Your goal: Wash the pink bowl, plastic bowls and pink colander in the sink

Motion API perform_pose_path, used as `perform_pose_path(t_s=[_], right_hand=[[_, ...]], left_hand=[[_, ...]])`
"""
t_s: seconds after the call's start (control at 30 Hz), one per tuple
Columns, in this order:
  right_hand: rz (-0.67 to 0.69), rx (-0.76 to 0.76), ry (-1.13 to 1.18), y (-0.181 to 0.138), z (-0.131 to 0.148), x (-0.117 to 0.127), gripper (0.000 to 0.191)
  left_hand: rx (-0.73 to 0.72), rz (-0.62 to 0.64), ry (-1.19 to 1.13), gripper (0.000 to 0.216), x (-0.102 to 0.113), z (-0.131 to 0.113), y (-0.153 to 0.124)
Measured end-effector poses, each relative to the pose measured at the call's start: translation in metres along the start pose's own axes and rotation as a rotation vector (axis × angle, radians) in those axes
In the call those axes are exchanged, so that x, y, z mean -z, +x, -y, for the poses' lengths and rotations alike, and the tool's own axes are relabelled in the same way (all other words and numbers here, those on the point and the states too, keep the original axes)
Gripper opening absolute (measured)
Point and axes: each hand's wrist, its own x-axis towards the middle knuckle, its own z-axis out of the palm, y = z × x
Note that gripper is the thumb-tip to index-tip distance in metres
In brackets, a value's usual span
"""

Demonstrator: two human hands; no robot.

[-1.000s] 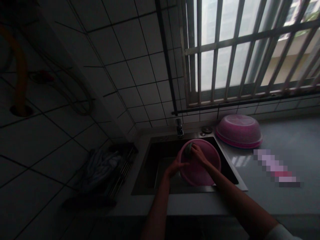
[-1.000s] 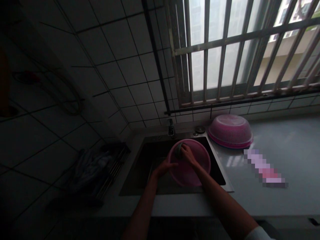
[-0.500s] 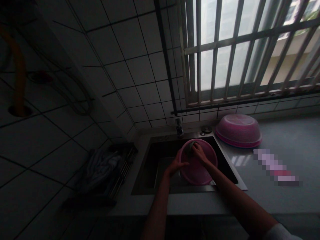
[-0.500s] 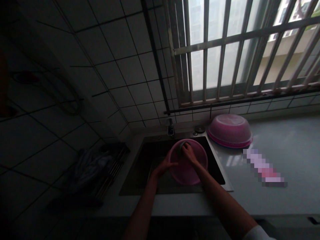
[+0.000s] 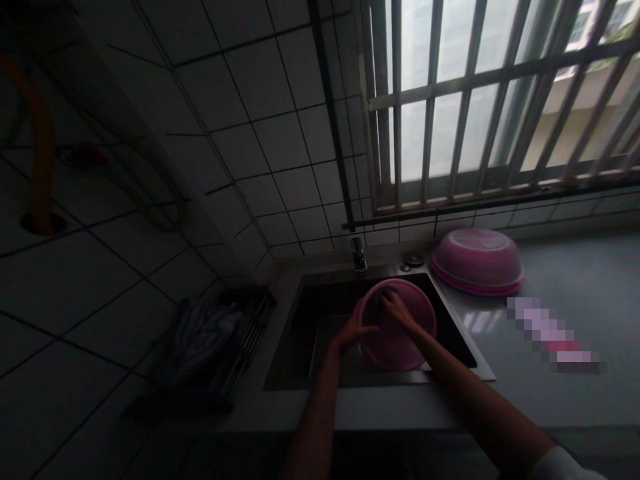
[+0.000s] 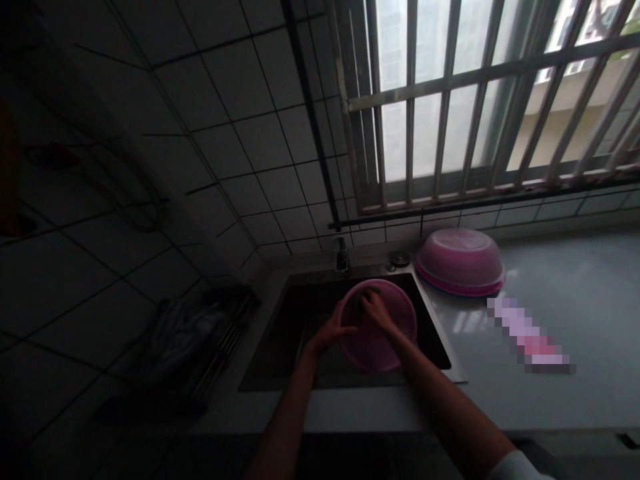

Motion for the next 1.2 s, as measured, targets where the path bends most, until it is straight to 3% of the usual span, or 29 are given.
perform_pose_path(t_s=[0.07,0.17,0.23,0.3,0.4,0.47,0.53,0.67,0.7,0.77,0.87,0.93,1.0,1.1,1.2], right_hand=[[0.100,-0.023,0.023,-0.002,-0.002,-0.002,0.027],[0.395,-0.106,0.060,-0.012,-0.006,-0.013,0.021],[0.469,-0.154,0.074,-0.015,-0.007,-0.017,0.020],[0.366,-0.148,0.110,-0.012,-0.004,-0.014,0.022],[0.108,-0.105,0.181,-0.003,0.007,-0.001,0.027],[0.054,-0.115,0.219,0.000,0.013,0.003,0.030],[0.146,-0.140,0.238,-0.004,0.015,-0.001,0.031],[0.506,-0.201,0.217,-0.017,0.013,-0.014,0.028],[0.528,-0.206,0.206,-0.017,0.012,-0.015,0.028],[0.410,-0.179,0.192,-0.014,0.009,-0.012,0.027],[0.104,-0.124,0.193,-0.003,0.008,0.000,0.028],[0.032,-0.108,0.189,0.001,0.009,0.005,0.028],[0.079,-0.100,0.174,0.000,0.010,0.005,0.028],[0.291,-0.137,0.125,-0.010,0.011,-0.003,0.025],[0.467,-0.204,0.083,-0.017,0.011,-0.012,0.022]], left_hand=[[-0.012,0.007,0.003,0.103,0.000,0.001,0.001],[-0.013,0.042,-0.030,0.108,0.001,0.005,0.003],[-0.005,0.047,-0.055,0.109,0.002,0.007,0.004],[-0.001,0.028,-0.062,0.108,0.002,0.009,0.004],[-0.011,-0.002,-0.057,0.106,0.000,0.009,0.004],[-0.020,-0.010,-0.056,0.105,-0.001,0.010,0.003],[-0.028,-0.011,-0.056,0.104,0.000,0.012,0.004],[-0.015,-0.002,-0.059,0.108,0.002,0.016,0.007],[-0.008,0.000,-0.057,0.108,0.003,0.016,0.008],[-0.005,0.000,-0.053,0.105,0.002,0.013,0.007],[-0.011,-0.014,-0.078,0.102,-0.001,0.007,0.005],[0.001,-0.023,-0.108,0.102,-0.002,0.005,0.003],[0.064,-0.038,-0.138,0.099,-0.003,0.006,0.001],[0.175,-0.068,-0.189,0.095,-0.001,0.009,-0.001],[0.137,-0.066,-0.201,0.108,-0.001,0.010,-0.001]])
